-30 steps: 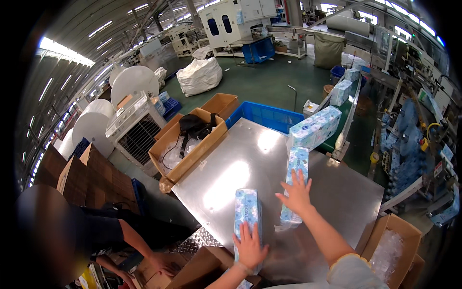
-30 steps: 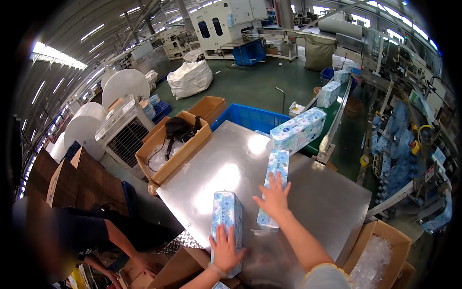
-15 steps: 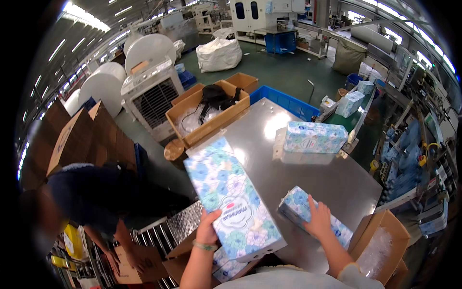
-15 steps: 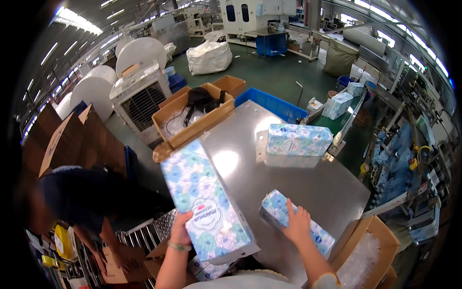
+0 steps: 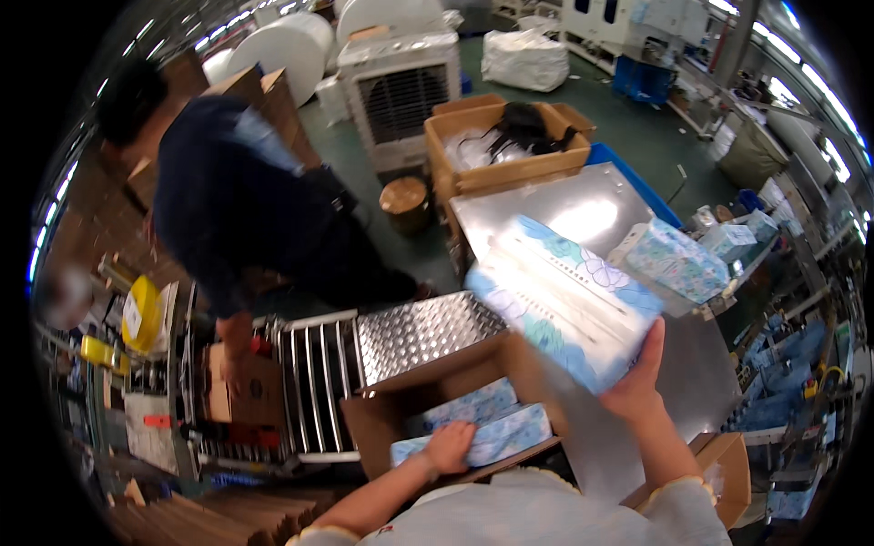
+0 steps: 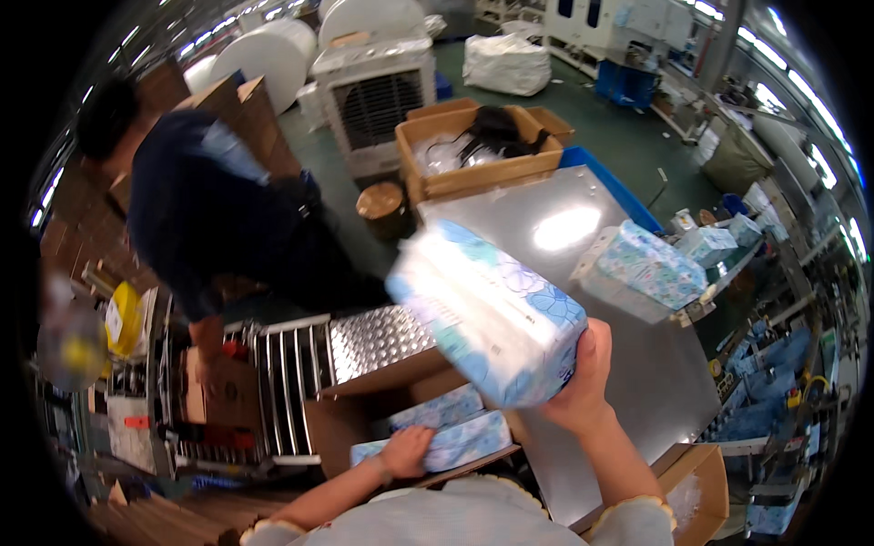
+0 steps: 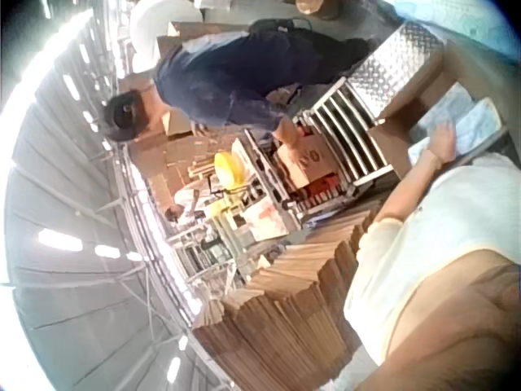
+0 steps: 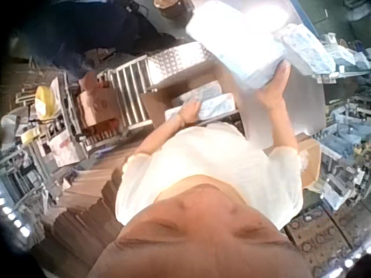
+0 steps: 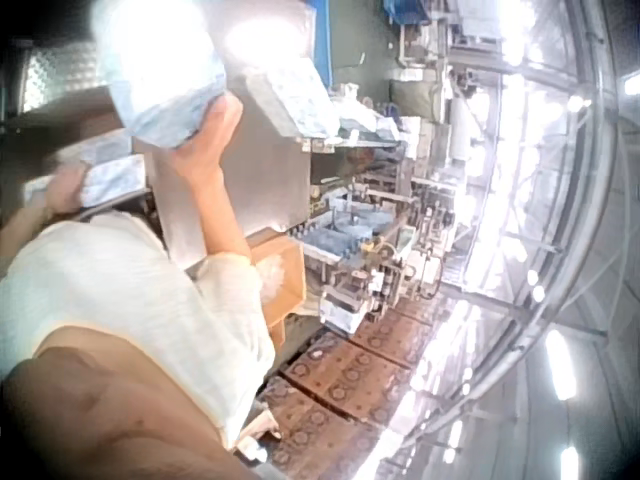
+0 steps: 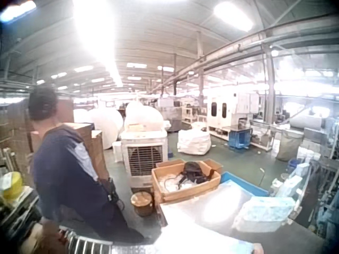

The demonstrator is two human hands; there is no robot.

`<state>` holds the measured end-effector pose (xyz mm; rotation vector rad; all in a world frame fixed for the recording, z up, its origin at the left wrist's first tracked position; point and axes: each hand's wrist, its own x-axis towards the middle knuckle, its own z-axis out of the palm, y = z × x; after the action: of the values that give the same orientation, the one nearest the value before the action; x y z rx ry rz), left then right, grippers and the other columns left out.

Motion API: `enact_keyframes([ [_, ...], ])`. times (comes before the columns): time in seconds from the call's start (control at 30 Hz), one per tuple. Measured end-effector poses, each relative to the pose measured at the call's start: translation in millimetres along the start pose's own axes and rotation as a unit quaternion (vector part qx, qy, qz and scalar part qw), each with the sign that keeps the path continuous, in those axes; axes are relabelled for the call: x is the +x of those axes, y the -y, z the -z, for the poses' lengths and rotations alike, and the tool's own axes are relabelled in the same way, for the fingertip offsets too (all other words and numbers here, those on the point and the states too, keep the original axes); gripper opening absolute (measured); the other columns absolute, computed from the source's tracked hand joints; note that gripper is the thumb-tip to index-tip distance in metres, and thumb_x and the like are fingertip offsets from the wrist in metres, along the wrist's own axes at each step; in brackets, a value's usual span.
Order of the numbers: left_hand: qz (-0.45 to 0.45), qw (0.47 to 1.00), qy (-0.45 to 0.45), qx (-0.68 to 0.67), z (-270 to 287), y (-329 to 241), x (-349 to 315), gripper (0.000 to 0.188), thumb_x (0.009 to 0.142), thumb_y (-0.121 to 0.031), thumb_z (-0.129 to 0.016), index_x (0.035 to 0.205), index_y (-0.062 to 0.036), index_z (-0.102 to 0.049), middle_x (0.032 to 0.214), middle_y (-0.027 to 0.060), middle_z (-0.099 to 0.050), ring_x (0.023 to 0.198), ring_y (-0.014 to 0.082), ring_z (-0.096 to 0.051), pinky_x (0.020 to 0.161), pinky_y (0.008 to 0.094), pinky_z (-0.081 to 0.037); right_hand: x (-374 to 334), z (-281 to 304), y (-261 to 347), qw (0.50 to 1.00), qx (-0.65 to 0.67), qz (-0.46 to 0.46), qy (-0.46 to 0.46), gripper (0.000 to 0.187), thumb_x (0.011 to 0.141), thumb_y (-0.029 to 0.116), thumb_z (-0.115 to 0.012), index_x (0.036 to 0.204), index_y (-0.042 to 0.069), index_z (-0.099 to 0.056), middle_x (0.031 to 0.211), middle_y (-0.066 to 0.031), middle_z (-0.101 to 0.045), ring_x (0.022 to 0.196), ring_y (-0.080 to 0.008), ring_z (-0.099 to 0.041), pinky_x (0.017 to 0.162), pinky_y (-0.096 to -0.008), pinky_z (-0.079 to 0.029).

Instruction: The person packs tissue packages into cardboard boxes by hand, folds the flaps, and feeds the boxes into an automated taping machine while working at a factory station.

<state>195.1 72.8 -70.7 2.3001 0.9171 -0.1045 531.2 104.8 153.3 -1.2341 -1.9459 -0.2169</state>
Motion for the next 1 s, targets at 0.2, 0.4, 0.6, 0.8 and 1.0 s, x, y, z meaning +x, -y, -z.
enact_keyframes([
  [0.2, -0.083, 0.983, -0.162, 0.040, -24, 22, -6, 0.077, 0.081, -0.047, -0.075, 0.143, -0.0087, -0.050, 0.145, 0.0227, -0.048, 0.136, 0.0415, -0.044, 0.108, 0.0525, -0.043, 2, -98, 80, 0.923, 0.286, 0.141, 0.214, 0.088, 0.060, 0.013, -0.082, 0.140, 0.039, -0.056, 0.109, -0.0155, -0.054, 0.102, -0.0365, -0.056, 0.084, -0.0475, -0.046],
  [0.4, 0.096, 0.987, 0.026, -0.124, -29, 22, 3, 0.080, 0.089, -0.064, -0.063, 0.142, -0.0050, -0.052, 0.121, 0.0290, -0.066, 0.112, 0.0440, -0.064, 0.097, 0.0495, -0.050, -84, -268, 49, 0.863, 0.093, 0.217, 0.446, 0.081, 0.087, 0.004, -0.055, 0.156, 0.044, -0.039, 0.117, -0.0114, -0.058, 0.104, -0.0282, -0.058, 0.095, -0.0415, -0.045],
  [0.6, 0.130, 0.980, 0.119, -0.088, -1, 31, 18, 0.068, 0.094, -0.058, -0.059, 0.130, -0.0010, -0.062, 0.104, 0.0268, -0.072, 0.097, 0.0418, -0.070, 0.085, 0.0510, -0.054, -122, -353, 40, 0.909, -0.077, 0.197, 0.359, 0.057, 0.092, 0.013, -0.054, 0.147, 0.024, -0.051, 0.125, -0.0066, -0.060, 0.119, -0.0232, -0.054, 0.105, -0.0409, -0.041],
  [0.8, 0.178, 0.983, -0.014, 0.035, 2, 71, 59, 0.076, 0.091, -0.057, -0.062, 0.150, -0.0111, -0.045, 0.147, 0.0263, -0.048, 0.131, 0.0450, -0.051, 0.101, 0.0545, -0.048, -57, -154, -1, 0.965, 0.125, 0.020, 0.231, 0.030, 0.074, 0.012, -0.069, 0.103, 0.007, -0.074, 0.100, -0.0106, -0.067, 0.092, -0.0301, -0.065, 0.083, -0.0457, -0.050],
  [1.0, 0.237, 0.953, 0.179, 0.066, -60, 126, 127, 0.102, 0.083, -0.072, -0.061, 0.163, -0.0262, -0.018, 0.170, 0.0145, -0.013, 0.154, 0.0407, -0.021, 0.115, 0.0660, -0.030, -285, 119, -123, 0.851, -0.345, -0.395, -0.024, 0.037, 0.087, 0.007, -0.058, 0.122, -0.003, -0.065, 0.116, -0.0230, -0.065, 0.113, -0.0360, -0.062, 0.097, -0.0456, -0.048],
])
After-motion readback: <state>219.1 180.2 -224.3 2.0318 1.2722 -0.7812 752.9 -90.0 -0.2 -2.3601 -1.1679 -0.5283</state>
